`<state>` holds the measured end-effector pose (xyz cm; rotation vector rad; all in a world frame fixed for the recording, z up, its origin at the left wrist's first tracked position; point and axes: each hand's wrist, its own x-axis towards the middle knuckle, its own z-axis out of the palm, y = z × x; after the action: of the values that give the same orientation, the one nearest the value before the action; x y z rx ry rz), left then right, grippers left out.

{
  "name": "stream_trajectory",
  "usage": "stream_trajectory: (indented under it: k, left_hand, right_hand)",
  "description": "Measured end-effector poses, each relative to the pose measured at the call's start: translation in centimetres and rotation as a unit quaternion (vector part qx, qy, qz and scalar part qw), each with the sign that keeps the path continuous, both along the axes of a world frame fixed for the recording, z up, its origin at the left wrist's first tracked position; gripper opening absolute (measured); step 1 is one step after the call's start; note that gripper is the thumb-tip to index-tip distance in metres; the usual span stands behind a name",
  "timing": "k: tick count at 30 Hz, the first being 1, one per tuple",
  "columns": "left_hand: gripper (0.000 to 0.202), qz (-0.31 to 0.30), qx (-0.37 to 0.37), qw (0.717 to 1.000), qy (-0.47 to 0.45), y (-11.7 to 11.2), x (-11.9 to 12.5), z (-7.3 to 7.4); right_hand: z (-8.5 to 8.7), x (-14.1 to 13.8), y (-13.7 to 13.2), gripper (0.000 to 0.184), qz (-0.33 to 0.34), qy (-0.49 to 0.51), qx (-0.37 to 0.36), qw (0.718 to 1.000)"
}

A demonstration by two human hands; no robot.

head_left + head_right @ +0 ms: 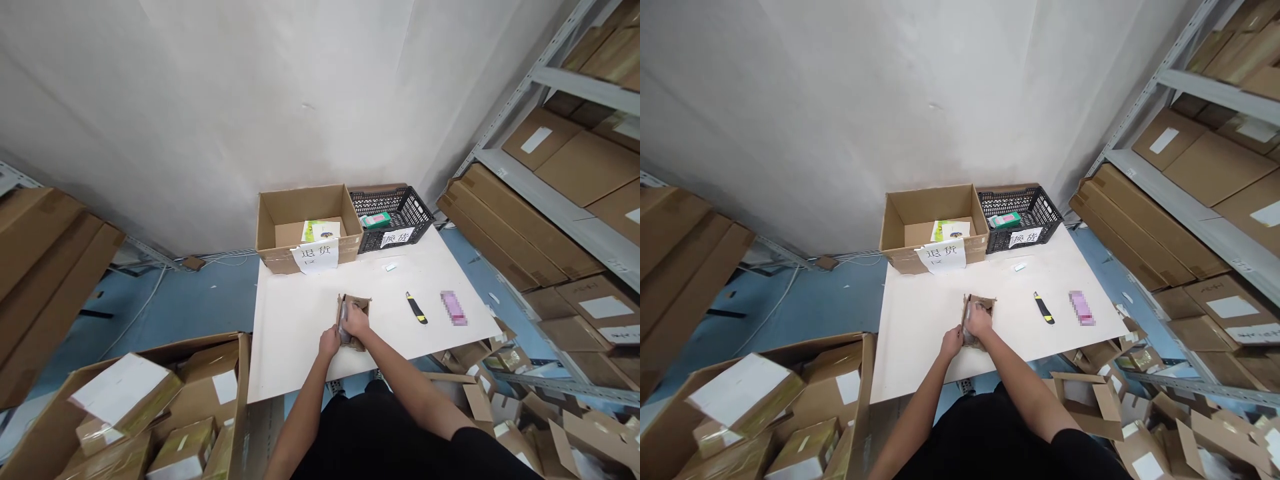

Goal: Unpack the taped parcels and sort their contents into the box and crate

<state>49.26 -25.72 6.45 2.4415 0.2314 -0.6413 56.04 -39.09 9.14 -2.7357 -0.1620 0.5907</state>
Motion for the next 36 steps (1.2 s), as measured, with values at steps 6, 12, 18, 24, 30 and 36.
stream_trajectory:
  k: [6,12,18,24,30,36]
  left_hand:
    - [0.033,0.006,0.03,1.0,0.003,-1.6,-0.7,0.2]
    - [0.035,-0.001,0.033,0.999,0.003,-2.0,-1.2,0.6]
    - [0.035,0.009,0.044,0.999,0.014,-2.4,-1.2,1.0]
    - [0.035,0.045,0.065,0.997,0.02,-2.8,-1.3,1.3]
    - [0.037,0.106,0.099,0.989,0.012,0.6,-1.3,2.0]
    - [0.041,0.204,0.149,0.968,0.004,8.7,-2.0,2.0]
  right_hand:
    - [-1.9,-2.0,-2.0,0.083,-0.058,0.059,0.01,0.996]
    - [-4.5,-2.5,-0.2,0.105,-0.157,0.057,0.051,0.985]
    - [-4.7,-2.0,0.1,0.089,-0.16,0.026,0.012,0.987]
    - [-2.7,-2.4,-0.3,0.09,-0.098,0.051,0.009,0.994]
    - [1.2,-3.0,-1.8,0.084,-0.043,-0.151,0.167,0.973]
    - [0.8,1.0,-6.0,0.073,-0.106,-0.137,0.209,0.963]
